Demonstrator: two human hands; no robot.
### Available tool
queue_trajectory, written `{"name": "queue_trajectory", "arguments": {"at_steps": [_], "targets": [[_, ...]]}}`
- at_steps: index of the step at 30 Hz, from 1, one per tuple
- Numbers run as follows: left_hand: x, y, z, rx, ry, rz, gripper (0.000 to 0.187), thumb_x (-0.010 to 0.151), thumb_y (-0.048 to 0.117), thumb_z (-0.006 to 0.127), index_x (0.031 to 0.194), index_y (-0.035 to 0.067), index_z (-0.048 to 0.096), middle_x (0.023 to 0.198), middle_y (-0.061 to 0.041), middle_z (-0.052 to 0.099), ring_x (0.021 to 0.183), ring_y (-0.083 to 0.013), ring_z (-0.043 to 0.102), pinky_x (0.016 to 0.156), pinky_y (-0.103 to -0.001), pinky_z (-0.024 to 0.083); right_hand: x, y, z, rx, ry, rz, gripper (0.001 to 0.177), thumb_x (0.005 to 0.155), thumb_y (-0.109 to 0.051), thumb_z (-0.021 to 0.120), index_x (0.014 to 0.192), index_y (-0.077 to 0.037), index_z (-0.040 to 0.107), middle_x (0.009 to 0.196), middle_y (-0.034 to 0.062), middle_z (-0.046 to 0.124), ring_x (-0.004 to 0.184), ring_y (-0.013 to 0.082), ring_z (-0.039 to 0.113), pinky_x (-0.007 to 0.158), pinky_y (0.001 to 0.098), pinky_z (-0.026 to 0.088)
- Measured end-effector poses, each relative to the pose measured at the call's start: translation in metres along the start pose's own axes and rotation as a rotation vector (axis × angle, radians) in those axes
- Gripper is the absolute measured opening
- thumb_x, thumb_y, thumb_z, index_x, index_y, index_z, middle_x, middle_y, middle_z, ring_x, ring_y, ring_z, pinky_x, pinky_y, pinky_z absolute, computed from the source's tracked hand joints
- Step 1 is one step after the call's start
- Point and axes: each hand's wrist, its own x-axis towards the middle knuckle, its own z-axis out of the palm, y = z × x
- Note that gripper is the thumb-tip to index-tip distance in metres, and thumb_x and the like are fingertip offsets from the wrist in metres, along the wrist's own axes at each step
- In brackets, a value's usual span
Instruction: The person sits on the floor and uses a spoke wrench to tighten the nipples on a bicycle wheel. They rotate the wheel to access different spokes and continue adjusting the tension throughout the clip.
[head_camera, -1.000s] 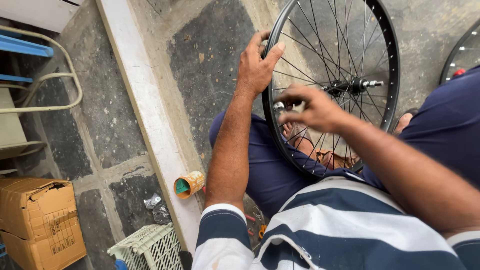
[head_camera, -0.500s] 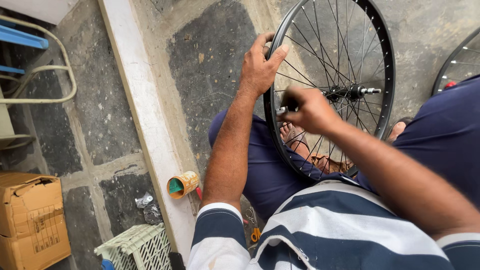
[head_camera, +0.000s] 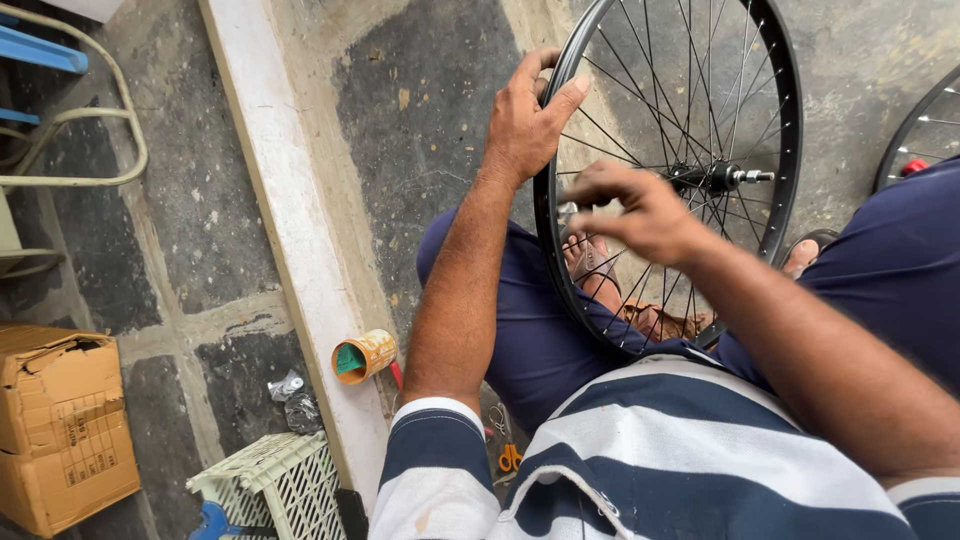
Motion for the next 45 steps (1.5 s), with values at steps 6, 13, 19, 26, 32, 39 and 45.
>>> {"name": "queue_trajectory", "arguments": {"at_steps": [6, 13, 19, 26, 32, 39, 45], "targets": [[-0.001, 0.006, 0.003, 0.050, -0.010, -0.017, 0.053, 0.092, 0.051, 0.069, 0.130, 0.015, 0.062, 0.067, 0.007, 0.067, 0.060, -0.0048, 0.060, 0.059, -0.030, 0.047, 0.008, 0.008, 0.017, -0.399, 0.195, 0.008, 0.033, 0.079, -0.002, 0.083, 0.110, -0.002, 0.070, 0.094, 0.0092, 0.073, 0.084, 0.0184, 0.072, 0.075, 0.0327, 0.061], [-0.001, 0.004, 0.001, 0.033, -0.038, -0.027, 0.055, 0.093, 0.053, 0.066, 0.131, 0.014, 0.060, 0.065, 0.007, 0.064, 0.058, -0.0048, 0.057, 0.056, -0.031, 0.047, 0.000, -0.001, -0.006, 0.086, 0.009, -0.113, 0.020, 0.089, -0.008, 0.083, 0.105, -0.004, 0.073, 0.098, 0.0049, 0.070, 0.090, 0.0154, 0.070, 0.078, 0.0327, 0.061], [0.002, 0.009, 0.005, 0.037, -0.019, -0.027, 0.055, 0.092, 0.055, 0.065, 0.129, 0.013, 0.062, 0.067, 0.007, 0.065, 0.059, -0.0066, 0.059, 0.058, -0.032, 0.047, 0.006, -0.005, 0.021, -0.590, 0.197, -0.016, 0.039, 0.080, -0.012, 0.083, 0.116, -0.004, 0.069, 0.093, 0.0094, 0.071, 0.086, 0.0239, 0.070, 0.080, 0.0372, 0.057], [0.035, -0.007, 0.016, -0.353, -0.066, 0.028, 0.062, 0.097, 0.043, 0.072, 0.143, 0.007, 0.053, 0.116, -0.005, 0.070, 0.106, -0.0162, 0.069, 0.091, -0.034, 0.057, -0.012, -0.012, 0.006, -0.276, 0.063, -0.418, 0.039, 0.094, -0.024, 0.077, 0.123, 0.000, 0.063, 0.106, 0.0121, 0.070, 0.098, 0.0260, 0.068, 0.086, 0.0408, 0.054], [0.035, -0.006, 0.013, -0.749, -0.320, 0.063, 0.076, 0.090, 0.011, 0.073, 0.155, 0.001, 0.033, 0.121, -0.011, 0.065, 0.110, -0.0215, 0.073, 0.099, -0.036, 0.059, -0.004, -0.014, -0.004, -0.209, -0.001, -0.006, 0.020, 0.099, -0.020, 0.069, 0.109, -0.004, 0.069, 0.090, 0.0076, 0.075, 0.082, 0.0177, 0.072, 0.074, 0.0341, 0.058], [0.021, -0.003, 0.002, -0.704, -0.151, -0.160, 0.054, 0.104, 0.028, 0.061, 0.146, -0.004, 0.048, 0.084, -0.002, 0.059, 0.061, -0.0043, 0.054, 0.051, -0.022, 0.049, -0.030, -0.036, -0.010, -0.477, -0.089, -0.297, 0.022, 0.084, -0.016, 0.079, 0.102, -0.005, 0.073, 0.099, 0.0096, 0.078, 0.090, 0.0244, 0.075, 0.077, 0.0371, 0.060], [0.018, -0.014, 0.006, -0.825, -0.111, -0.152, 0.045, 0.109, 0.027, 0.052, 0.144, 0.000, 0.050, 0.075, 0.000, 0.061, 0.055, -0.0042, 0.050, 0.049, -0.020, 0.045, -0.028, -0.030, -0.009, -0.469, 0.229, -0.408, 0.023, 0.087, -0.018, 0.083, 0.102, -0.005, 0.070, 0.115, 0.0110, 0.073, 0.100, 0.0238, 0.074, 0.082, 0.0337, 0.061]]}}
